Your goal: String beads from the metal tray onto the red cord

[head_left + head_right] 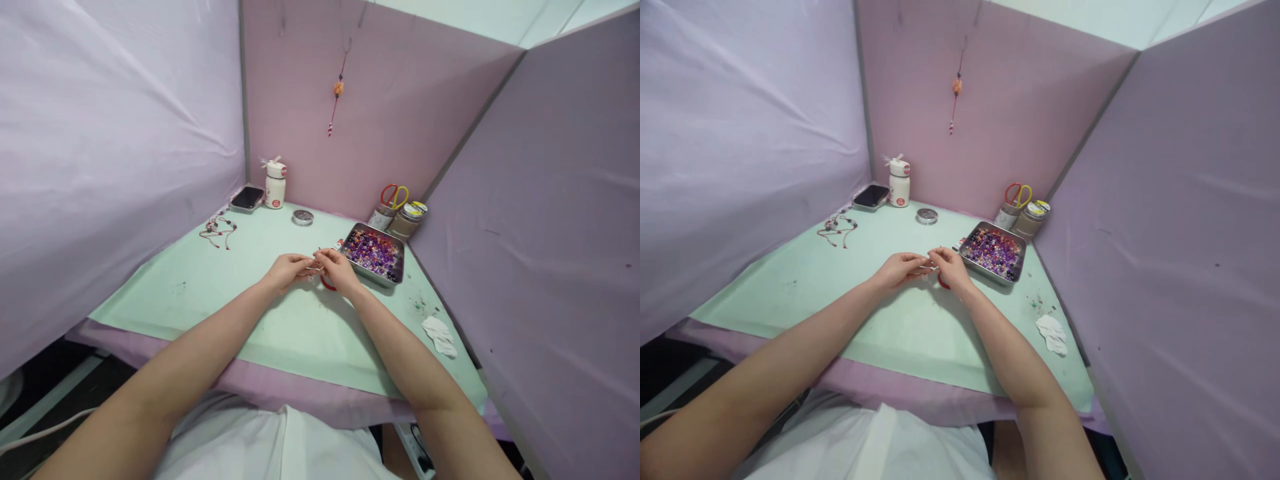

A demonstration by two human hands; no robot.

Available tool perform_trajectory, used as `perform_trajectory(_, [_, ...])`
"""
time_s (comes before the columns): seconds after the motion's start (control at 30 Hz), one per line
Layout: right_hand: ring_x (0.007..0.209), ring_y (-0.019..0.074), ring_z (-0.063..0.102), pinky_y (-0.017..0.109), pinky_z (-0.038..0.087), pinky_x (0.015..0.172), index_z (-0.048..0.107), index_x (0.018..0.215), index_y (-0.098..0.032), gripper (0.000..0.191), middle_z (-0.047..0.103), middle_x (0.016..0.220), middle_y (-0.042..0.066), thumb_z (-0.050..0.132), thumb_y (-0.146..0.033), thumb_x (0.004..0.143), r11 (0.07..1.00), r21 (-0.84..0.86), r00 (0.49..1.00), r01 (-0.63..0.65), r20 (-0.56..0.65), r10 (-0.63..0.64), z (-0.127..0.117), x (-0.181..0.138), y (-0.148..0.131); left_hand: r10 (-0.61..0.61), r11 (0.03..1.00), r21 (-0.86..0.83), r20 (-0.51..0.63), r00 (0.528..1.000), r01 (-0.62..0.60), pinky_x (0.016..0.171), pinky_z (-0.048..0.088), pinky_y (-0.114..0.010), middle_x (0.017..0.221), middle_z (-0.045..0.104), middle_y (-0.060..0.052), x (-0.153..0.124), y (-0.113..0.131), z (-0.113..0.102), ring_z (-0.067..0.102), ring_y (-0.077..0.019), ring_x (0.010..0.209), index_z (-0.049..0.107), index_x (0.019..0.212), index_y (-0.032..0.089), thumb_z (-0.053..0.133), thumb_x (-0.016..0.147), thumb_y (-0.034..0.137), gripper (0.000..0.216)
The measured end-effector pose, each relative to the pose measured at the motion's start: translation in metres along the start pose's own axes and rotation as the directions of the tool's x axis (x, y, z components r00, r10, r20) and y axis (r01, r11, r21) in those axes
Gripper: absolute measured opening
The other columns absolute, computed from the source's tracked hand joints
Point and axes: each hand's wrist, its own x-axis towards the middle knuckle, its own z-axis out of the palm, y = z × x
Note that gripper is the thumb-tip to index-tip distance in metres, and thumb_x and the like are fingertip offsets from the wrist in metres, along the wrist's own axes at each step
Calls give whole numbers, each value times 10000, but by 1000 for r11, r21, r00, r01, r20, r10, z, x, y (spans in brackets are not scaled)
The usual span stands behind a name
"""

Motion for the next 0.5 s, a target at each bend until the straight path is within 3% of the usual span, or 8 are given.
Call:
perform_trajectory(0.2, [746,132,594,262,470,631,614,838,-206,302,662,852,22,744,-391,638,996,-88,992,6,129,5,5,-5,3,-19,977,-211,-190,982,-22,771,533,-313,929,687,-113,9,1,-11,661,-182,862,639,761,132,696,707,213,113])
perform_trajectory(0.5, [673,116,578,273,464,625,550,797,-204,231,624,785,-3,705,-264,637,984,-170,997,49,70,-37,7,-3,11,-12,955,-293,-209,978,-51,807,544,-357,896,678,-115,12,-1,-14,658,-194,875,620,749,130,695,708,198,110])
